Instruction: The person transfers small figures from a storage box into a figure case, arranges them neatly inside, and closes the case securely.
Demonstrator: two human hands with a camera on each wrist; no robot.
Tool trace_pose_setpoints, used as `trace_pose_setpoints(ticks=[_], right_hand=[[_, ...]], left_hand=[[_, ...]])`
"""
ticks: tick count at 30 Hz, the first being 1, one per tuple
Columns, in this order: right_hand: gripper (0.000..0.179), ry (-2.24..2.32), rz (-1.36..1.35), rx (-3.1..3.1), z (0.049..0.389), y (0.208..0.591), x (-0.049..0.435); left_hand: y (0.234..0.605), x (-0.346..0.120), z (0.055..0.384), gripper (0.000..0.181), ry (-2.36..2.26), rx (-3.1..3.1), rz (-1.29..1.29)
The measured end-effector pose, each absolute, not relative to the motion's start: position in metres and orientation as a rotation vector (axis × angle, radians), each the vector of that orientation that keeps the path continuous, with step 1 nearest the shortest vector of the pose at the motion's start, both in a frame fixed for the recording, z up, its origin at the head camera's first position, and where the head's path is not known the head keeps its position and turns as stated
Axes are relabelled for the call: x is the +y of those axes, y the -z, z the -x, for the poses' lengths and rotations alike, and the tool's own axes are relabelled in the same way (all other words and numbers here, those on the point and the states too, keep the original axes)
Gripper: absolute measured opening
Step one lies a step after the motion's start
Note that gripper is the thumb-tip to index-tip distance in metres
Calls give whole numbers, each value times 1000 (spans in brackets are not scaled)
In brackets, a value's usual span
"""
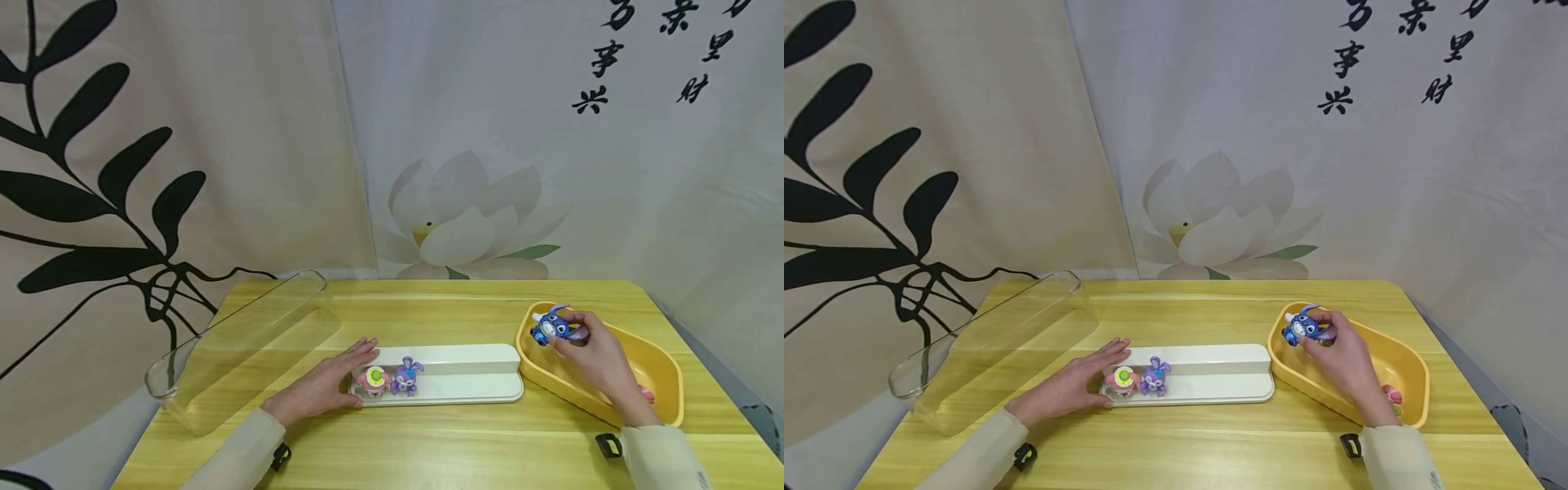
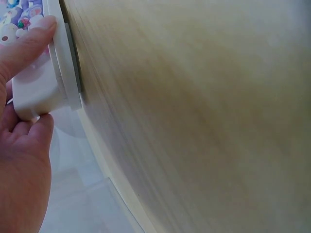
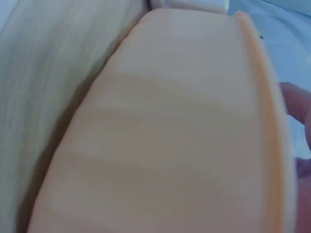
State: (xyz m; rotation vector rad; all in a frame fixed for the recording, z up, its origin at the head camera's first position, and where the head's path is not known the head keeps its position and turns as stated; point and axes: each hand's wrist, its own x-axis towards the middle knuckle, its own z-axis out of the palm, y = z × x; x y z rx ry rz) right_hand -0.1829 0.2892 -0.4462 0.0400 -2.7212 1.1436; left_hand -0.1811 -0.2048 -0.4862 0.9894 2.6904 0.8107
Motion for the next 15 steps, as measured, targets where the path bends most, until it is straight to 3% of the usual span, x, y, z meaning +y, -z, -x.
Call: trace_pose_setpoints(ticks=[15], right_hand=[[47,-1452,-275,-2590,166,423,266]], left_hand=[[486,-204,181,97,-813,2680,-992]])
